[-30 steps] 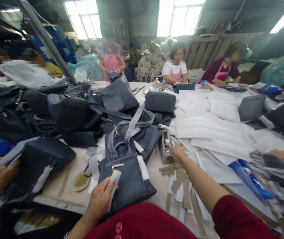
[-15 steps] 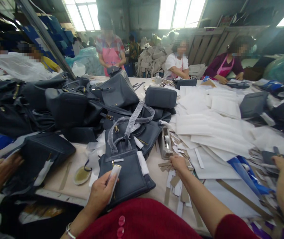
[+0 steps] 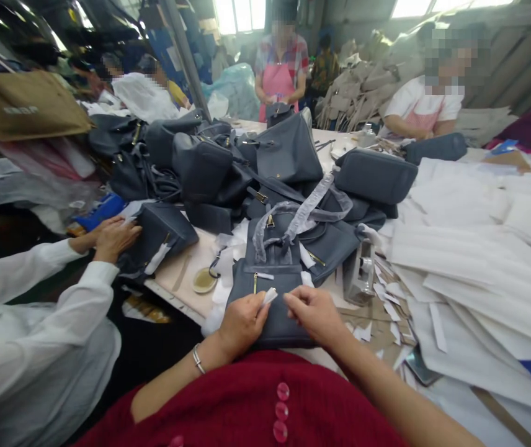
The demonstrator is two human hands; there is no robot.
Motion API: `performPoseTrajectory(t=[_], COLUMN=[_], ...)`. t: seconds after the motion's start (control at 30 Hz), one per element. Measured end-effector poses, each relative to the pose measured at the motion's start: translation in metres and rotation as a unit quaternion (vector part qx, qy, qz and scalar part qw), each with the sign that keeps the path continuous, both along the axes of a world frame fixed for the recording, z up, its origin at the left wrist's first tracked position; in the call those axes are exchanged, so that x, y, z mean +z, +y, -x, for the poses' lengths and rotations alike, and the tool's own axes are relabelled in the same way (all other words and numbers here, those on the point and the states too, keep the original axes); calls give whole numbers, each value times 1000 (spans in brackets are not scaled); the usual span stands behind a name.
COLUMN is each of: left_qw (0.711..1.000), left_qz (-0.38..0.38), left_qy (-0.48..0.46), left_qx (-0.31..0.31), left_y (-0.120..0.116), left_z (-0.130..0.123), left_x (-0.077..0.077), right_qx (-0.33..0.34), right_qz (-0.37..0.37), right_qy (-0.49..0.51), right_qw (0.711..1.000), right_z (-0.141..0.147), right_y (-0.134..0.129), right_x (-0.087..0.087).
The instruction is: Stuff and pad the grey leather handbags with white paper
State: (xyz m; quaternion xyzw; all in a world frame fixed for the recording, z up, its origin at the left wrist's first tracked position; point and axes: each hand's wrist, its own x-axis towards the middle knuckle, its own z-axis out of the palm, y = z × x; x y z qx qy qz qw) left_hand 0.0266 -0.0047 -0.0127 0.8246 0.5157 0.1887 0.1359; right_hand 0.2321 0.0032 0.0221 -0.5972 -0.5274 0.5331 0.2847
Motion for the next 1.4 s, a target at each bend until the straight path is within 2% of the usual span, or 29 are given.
performPoseTrajectory(t=[0.07,0.13,0.3,0.43,0.53,0.63,0.7,0.77,0.87,1.0,1.1,1.2,1.33,1.4], left_qw=[999,997,996,997,998,999,996,988,956,881,821,779,753,741], left_qz=[-13,-22,-48,-48,-23,32,78,124,212,342,409,435,435,424], left_qy=[42,70,79,60,58,28,-10,-67,-192,-326,-397,-447,-487,-514], left_qx=[-8,-12,1,9,7,23,43,63,58,11,26,62,77,89], left_y=[-2,-5,-11,-11,-8,-6,-4,-1,5,9,6,0,-4,-4], left_z=[-3,-4,-2,0,0,-3,-5,-6,-2,11,14,12,13,18], left_x=[0,-1,-8,-11,-9,-5,0,4,10,12,12,10,8,8], right_qx=[10,9,6,10,30,69,60,32,12,-8,12,46,93,109], right_qz=[16,21,16,4,-31,-115,-148,-135,-101,-101,-128,-178,-251,-252], right_qy=[-20,-58,-103,-120,-136,-187,-210,-198,-162,-141,-125,-126,-172,-206], right_qw=[1000,998,995,993,990,973,965,970,982,985,984,975,948,939], right_z=[31,46,48,47,46,44,43,44,45,46,46,46,39,32], right_y=[6,9,8,5,1,-4,-6,-5,-1,2,3,4,3,2], right_x=[1,-7,-26,-21,-13,-10,-13,-18,-24,-29,-35,-42,-51,-53])
